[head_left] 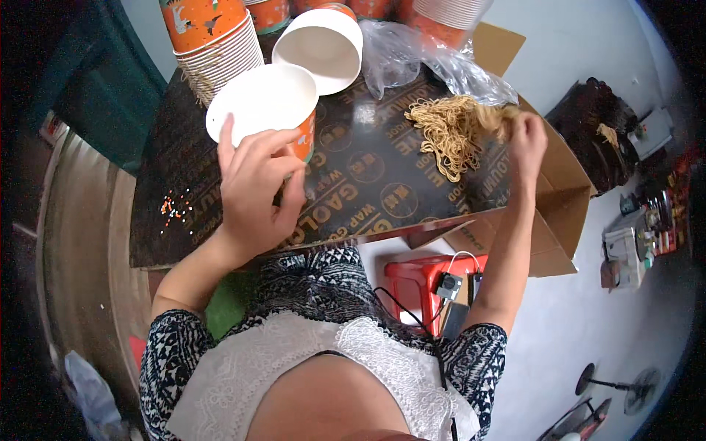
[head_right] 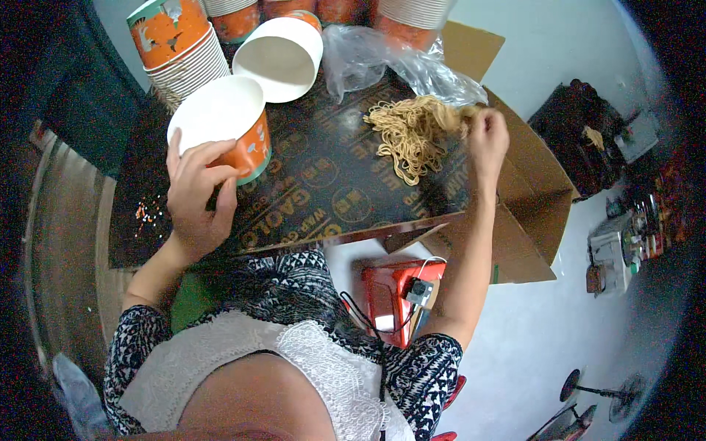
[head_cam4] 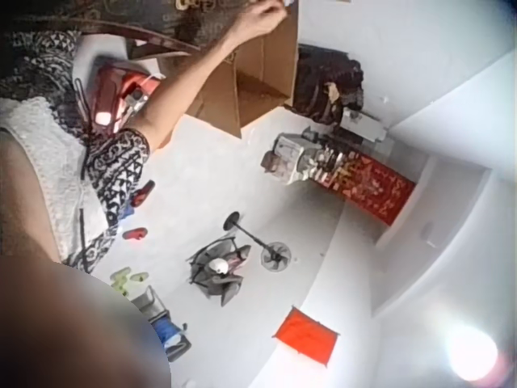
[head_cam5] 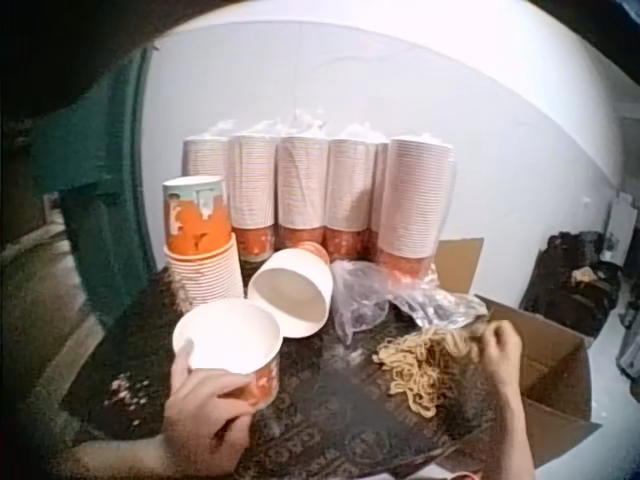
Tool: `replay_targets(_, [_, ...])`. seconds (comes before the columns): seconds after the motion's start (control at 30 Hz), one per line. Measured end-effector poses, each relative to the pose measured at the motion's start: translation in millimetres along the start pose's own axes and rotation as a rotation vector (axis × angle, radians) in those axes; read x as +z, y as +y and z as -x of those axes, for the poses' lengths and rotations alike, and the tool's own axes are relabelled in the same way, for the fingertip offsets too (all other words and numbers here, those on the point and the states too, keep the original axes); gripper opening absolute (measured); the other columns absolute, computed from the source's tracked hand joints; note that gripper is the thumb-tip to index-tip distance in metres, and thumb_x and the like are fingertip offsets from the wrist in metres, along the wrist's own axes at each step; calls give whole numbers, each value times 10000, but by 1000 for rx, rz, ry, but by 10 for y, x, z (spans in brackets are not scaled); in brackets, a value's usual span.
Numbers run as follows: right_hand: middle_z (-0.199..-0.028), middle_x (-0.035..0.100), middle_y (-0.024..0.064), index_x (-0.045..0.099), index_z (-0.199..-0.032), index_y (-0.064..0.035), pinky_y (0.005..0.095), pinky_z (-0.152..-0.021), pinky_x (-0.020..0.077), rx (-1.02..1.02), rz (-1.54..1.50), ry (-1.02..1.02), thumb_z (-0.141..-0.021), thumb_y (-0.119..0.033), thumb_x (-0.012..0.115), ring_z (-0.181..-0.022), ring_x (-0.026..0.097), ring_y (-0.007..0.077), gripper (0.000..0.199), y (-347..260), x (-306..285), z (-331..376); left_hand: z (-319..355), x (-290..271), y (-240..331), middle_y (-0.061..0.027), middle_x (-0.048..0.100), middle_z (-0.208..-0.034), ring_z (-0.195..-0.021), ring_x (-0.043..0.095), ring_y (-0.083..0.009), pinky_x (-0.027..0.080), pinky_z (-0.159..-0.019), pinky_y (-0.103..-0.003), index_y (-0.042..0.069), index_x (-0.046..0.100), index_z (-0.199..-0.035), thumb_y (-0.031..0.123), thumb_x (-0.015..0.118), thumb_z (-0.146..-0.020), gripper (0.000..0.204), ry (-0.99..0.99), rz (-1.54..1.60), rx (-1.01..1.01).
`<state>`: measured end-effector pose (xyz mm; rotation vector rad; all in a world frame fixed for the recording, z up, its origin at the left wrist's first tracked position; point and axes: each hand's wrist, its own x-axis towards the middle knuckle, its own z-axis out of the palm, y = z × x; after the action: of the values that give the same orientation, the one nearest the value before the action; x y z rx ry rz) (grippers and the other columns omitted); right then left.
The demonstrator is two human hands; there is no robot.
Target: Tying strings around the rims of paper bowls for packaging or decoration.
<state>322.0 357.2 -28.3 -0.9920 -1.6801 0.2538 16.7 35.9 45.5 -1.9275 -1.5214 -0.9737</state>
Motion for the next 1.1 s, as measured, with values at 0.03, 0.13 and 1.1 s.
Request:
replay_targets(0.03, [-790,637,79,610,-944,33,279,-658,471,136,-215,-13,-950,-141,597,-704,564,133,175,-257,-27,-67,-7,-21,36,-135,658,-1035,-914,634,-308,310,-1043,-569,38,603,-859,2,639,-777,96,9,121,-8])
replay_targets(0.13, [-774,608,39,610,-943,26,225,-646,449,71,-418,-8,-953,-103,588,-703,528,77,131,-761,-52,-48,-56,58,125,-143,676,-969,-837,655,-259,506,-782,-339,-6,631,-916,0,596,-862,65,-125,651,-113])
replay_targets(1.1, [-1271,564,151,642,-1093,-112,487,-976,411,-605,397,-454,-798,-28,565,-1186,504,364,316,-285,780,607,-59,987,287,17,479,-636,-449,339,-37,228,-392,-217,52,538,-975,139,532,-930,98,-572,1539,-1291])
